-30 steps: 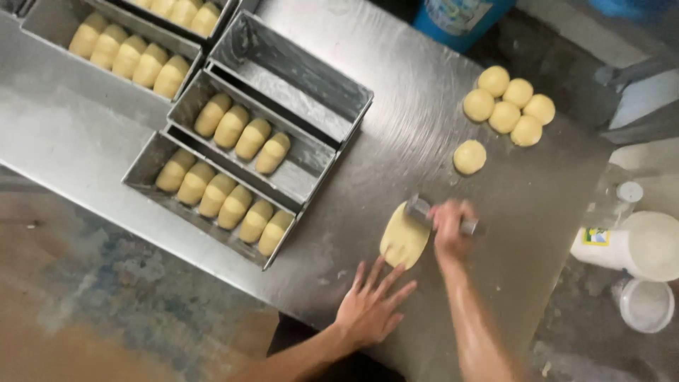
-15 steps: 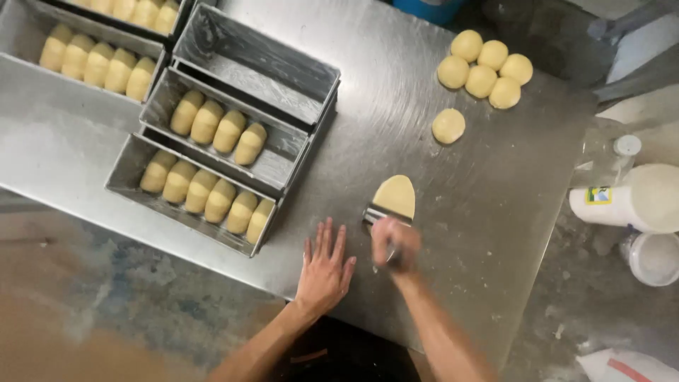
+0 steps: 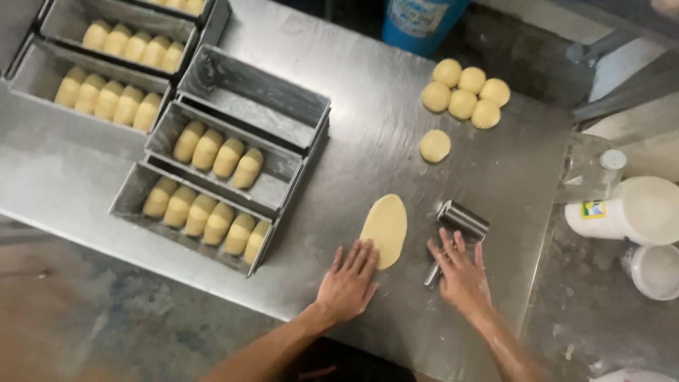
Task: The recorder uses a rolling pin to flatten small portions of dough, rolls them up by hand into cylinders, and arranges them in metal loaf pans.
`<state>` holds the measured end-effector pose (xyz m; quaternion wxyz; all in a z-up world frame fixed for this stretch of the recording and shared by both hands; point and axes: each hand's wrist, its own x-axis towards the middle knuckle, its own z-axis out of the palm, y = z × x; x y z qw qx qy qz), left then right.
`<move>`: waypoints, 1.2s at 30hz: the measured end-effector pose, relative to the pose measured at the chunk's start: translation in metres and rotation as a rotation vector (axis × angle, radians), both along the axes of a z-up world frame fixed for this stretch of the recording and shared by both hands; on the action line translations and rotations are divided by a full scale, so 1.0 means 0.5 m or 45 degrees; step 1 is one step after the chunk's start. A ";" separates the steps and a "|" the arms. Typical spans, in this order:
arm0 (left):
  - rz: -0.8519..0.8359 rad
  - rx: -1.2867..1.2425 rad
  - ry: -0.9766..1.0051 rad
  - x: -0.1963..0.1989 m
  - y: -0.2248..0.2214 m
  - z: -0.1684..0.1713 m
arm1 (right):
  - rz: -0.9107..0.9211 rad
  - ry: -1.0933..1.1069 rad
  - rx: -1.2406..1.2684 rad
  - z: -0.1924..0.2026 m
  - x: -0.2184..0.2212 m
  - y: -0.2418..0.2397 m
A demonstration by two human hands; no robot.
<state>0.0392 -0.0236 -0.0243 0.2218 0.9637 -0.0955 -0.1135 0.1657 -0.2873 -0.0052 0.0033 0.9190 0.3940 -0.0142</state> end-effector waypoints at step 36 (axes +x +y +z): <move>0.194 -0.638 -0.018 0.217 0.069 -0.032 | -0.619 0.779 0.672 -0.098 0.016 0.151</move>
